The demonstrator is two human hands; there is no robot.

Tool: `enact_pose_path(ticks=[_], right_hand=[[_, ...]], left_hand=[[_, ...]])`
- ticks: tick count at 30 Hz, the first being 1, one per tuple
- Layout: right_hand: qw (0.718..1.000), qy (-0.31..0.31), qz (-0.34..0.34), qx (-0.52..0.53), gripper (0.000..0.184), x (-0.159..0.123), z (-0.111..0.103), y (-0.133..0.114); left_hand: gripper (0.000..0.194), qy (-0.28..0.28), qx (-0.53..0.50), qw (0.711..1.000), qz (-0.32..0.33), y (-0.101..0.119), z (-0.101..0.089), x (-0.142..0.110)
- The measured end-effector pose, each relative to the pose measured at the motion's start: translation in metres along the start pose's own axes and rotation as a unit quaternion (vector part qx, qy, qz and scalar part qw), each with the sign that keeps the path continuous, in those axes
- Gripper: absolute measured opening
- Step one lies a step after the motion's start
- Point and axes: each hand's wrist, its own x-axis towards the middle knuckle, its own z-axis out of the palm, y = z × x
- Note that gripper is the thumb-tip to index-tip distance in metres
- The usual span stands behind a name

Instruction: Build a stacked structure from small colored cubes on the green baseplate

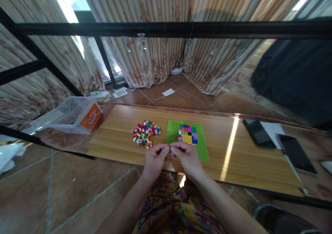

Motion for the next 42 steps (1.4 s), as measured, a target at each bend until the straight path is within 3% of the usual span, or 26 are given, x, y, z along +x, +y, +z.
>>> enact_pose_path(ticks=[6, 8, 10, 11, 13, 17, 19, 22, 26, 30, 36, 42], right_hand=[[0.993, -0.017, 0.077, 0.09, 0.033, 0.0, -0.011, -0.001], [0.995, -0.007, 0.064, 0.077, 0.034, 0.003, -0.017, -0.002], [1.0, 0.02, 0.014, 0.01, 0.033, 0.011, -0.028, -0.005], [0.998, 0.034, -0.019, -0.041, 0.03, 0.016, -0.034, -0.007], [0.983, 0.055, -0.086, -0.155, 0.026, 0.028, -0.048, -0.013], [0.922, 0.076, -0.17, -0.341, 0.02, 0.053, -0.068, -0.024], [0.895, 0.069, -0.184, -0.4, 0.02, 0.062, -0.069, -0.028], [0.863, 0.044, -0.199, -0.462, 0.021, 0.07, -0.062, -0.029], [0.833, 0.026, -0.211, -0.51, 0.023, 0.074, -0.052, -0.027], [0.817, 0.026, -0.21, -0.536, 0.023, 0.078, -0.05, -0.023], [0.812, 0.04, -0.208, -0.544, 0.024, 0.084, -0.052, -0.017], [0.829, 0.047, -0.229, -0.508, 0.022, 0.084, -0.055, -0.014]], left_hand=[[0.038, -0.037, -0.058, 0.996, -0.056, -0.003, -0.001, 0.003], [0.036, -0.021, -0.02, 0.999, -0.027, -0.007, -0.007, 0.011], [0.029, 0.005, 0.09, 0.995, 0.043, -0.01, -0.015, 0.023], [0.024, 0.018, 0.167, 0.982, 0.089, -0.01, -0.02, 0.03], [0.02, 0.024, 0.342, 0.927, 0.15, -0.009, -0.027, 0.044], [0.024, 0.034, 0.584, 0.801, 0.129, -0.002, -0.032, 0.066], [0.026, 0.029, 0.635, 0.765, 0.109, 0.001, -0.03, 0.072], [0.028, 0.028, 0.66, 0.744, 0.096, 0.002, -0.027, 0.076], [0.024, 0.044, 0.644, 0.757, 0.106, 0.003, -0.023, 0.071], [0.024, 0.042, 0.586, 0.799, 0.127, 0.003, -0.013, 0.064], [0.032, -0.032, 0.407, 0.895, 0.181, -0.007, 0.018, 0.065], [0.044, -0.056, 0.351, 0.917, 0.183, -0.018, 0.037, 0.065]])
